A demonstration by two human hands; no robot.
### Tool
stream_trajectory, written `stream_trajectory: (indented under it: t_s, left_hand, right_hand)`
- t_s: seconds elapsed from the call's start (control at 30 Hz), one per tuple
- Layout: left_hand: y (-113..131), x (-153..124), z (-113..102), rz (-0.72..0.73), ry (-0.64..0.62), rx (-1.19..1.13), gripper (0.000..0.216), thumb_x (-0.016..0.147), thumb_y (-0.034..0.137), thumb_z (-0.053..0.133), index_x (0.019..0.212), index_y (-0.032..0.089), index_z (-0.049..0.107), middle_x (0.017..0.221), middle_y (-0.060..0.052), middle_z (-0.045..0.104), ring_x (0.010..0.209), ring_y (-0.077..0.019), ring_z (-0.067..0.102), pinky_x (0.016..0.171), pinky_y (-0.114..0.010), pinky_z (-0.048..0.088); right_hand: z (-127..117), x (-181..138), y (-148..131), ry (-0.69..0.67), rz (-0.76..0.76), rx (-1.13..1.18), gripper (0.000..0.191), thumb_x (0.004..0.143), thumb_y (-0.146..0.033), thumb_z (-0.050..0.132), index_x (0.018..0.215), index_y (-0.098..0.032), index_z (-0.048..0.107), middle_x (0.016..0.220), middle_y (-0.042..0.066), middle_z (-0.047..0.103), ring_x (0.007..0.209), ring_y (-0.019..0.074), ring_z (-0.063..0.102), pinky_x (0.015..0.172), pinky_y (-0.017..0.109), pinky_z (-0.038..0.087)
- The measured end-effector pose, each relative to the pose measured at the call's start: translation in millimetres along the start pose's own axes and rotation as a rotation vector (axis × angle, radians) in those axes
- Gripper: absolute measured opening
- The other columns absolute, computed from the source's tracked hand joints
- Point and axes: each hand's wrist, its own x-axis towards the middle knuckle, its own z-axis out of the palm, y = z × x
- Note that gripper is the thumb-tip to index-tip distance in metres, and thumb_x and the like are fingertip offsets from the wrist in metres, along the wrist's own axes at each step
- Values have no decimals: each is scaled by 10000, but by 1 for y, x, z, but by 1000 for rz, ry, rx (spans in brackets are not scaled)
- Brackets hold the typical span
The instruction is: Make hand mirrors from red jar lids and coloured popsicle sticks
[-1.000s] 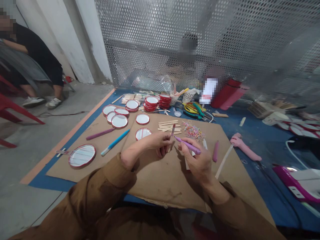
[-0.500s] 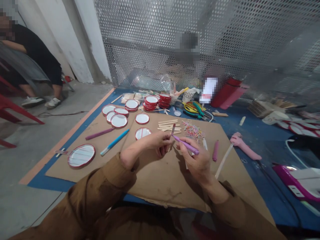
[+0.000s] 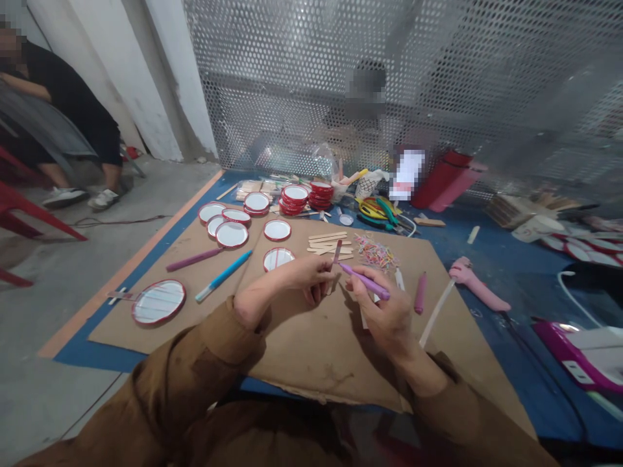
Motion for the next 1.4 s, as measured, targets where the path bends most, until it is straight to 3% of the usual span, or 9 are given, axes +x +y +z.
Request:
stream_trajectory:
  t_s: [0.13, 0.4, 0.6, 0.77, 1.0, 1.2, 1.4]
  left_hand:
    - [0, 0, 0, -4, 5, 21, 159, 915, 244, 476, 773, 173, 494, 572, 29, 573, 453, -117, 588, 442, -219, 492]
    - [1, 1, 1, -21, 8, 13, 141, 905, 224, 472, 774, 175, 489, 530, 37, 557, 432, -117, 572, 435, -210, 477]
    - [-1, 1, 0, -10, 10, 25, 142, 905, 219, 465, 785, 162, 517, 542, 24, 575, 451, -115, 580, 445, -200, 478]
    - [0, 1, 1, -17, 10, 18, 197, 914, 233, 468, 732, 167, 503, 527, 29, 558, 429, -107, 568, 428, -194, 473]
    - [-1, -1, 0, 2, 7, 29, 166, 915, 233, 476, 779, 155, 530, 559, 20, 576, 450, -113, 588, 434, -200, 485]
    - [-1, 1, 0, -15, 9, 20, 136, 920, 215, 465, 803, 163, 511, 555, 33, 574, 431, -100, 573, 435, -192, 482]
    - [0, 1, 0, -18, 0, 33, 141, 914, 229, 478, 796, 160, 512, 573, 19, 577, 451, -120, 583, 452, -225, 493]
  right_hand:
    - [0, -1, 2, 48, -2, 0, 203, 914, -334, 575, 1003, -190, 688, 865, 52, 749, 785, 197, 713, 750, 313, 547]
    - [0, 0, -1, -54, -35, 2, 210, 921, -317, 556, 1041, -198, 679, 908, 58, 754, 818, 192, 716, 778, 310, 564]
    - [1, -1, 1, 41, 9, -4, 224, 917, -359, 566, 1030, -205, 683, 895, 63, 753, 806, 210, 718, 797, 353, 564]
    - [1, -1, 2, -28, -8, 2, 222, 923, -338, 558, 1055, -205, 678, 932, 61, 753, 843, 205, 718, 807, 335, 560]
    - [2, -1, 3, 45, -23, -3, 206, 920, -335, 571, 1043, -208, 676, 935, 64, 751, 870, 213, 717, 812, 345, 551]
    - [2, 0, 2, -13, -39, 10, 202, 922, -321, 564, 1049, -205, 670, 967, 67, 749, 877, 205, 714, 814, 339, 556]
    - [1, 0, 1, 18, 11, -1, 225, 923, -353, 563, 1051, -209, 680, 919, 64, 748, 858, 215, 710, 801, 354, 552]
